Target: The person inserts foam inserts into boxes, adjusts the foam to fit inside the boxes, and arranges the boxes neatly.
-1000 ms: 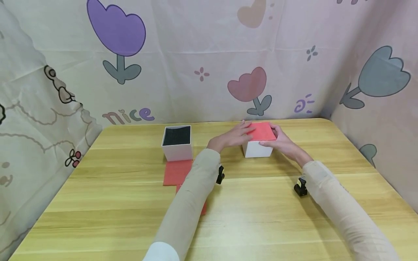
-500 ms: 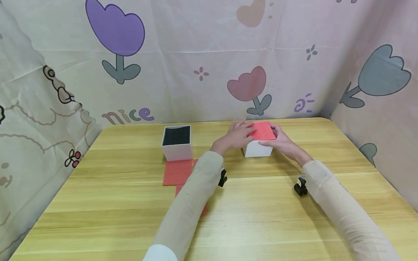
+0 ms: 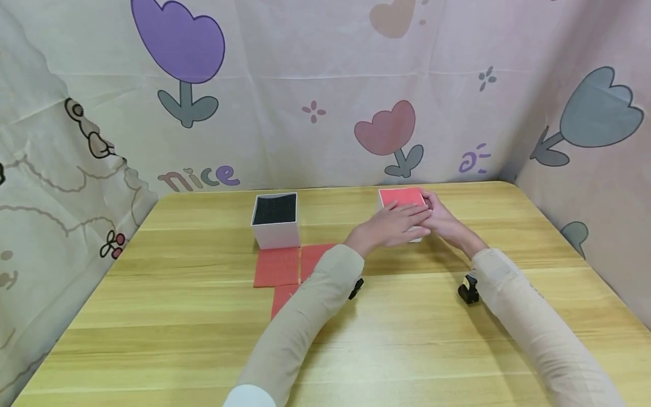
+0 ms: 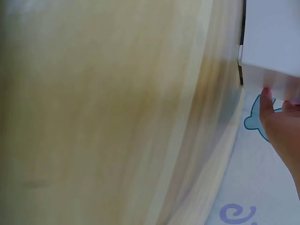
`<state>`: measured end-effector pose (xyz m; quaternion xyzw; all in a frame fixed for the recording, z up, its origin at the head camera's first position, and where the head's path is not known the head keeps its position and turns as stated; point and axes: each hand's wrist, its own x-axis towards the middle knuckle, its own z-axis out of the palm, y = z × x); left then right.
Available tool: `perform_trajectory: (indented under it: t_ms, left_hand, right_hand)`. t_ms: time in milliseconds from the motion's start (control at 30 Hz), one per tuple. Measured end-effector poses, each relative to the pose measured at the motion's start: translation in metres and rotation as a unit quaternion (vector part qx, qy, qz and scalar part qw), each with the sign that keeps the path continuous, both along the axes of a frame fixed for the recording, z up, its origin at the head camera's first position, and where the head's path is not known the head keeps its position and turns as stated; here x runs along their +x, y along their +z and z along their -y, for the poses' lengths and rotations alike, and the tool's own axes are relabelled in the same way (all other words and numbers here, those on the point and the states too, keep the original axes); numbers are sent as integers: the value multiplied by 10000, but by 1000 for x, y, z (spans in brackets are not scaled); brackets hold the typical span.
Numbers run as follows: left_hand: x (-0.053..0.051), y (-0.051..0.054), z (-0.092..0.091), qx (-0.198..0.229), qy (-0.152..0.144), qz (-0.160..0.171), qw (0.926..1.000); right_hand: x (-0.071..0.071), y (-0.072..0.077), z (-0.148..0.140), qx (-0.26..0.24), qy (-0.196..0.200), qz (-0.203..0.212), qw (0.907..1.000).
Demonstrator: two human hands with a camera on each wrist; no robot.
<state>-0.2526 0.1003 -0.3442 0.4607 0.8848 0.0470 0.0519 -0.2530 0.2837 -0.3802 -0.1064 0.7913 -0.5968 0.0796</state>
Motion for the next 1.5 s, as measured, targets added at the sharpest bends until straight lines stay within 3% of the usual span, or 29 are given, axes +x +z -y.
perform_trajectory:
  t_ms: [233,433,667,867,1067,1300,1500]
  left_hand:
    - [-1,4,-2,-175,6,56,9998]
    - [-8,5,-6,56,-20,-75,10000]
    - [-21,2,-3,-283,580,-480,9968]
    - [-28,1,-5,-281,668,-599,9956]
    - [-31,2,-8,-287,659,-508,9961]
    - [-28,10,-6,-339,660,-248,9969]
    - [-30,10,-6,-280,718,-141,9969]
  right_hand:
    - [-2,-1,0,-102,20,40,9999]
    - [-2,0,0,-145,17,71,9999]
    - [-2,1,0,189,18,95,9998]
    - [-3,1,0,243,-39,121,9996]
    - [-3,2,0,240,-63,133,9996]
    - [-3,3,0,207,-49,160,9996]
    - [-3,2,0,132,-34,170,9998]
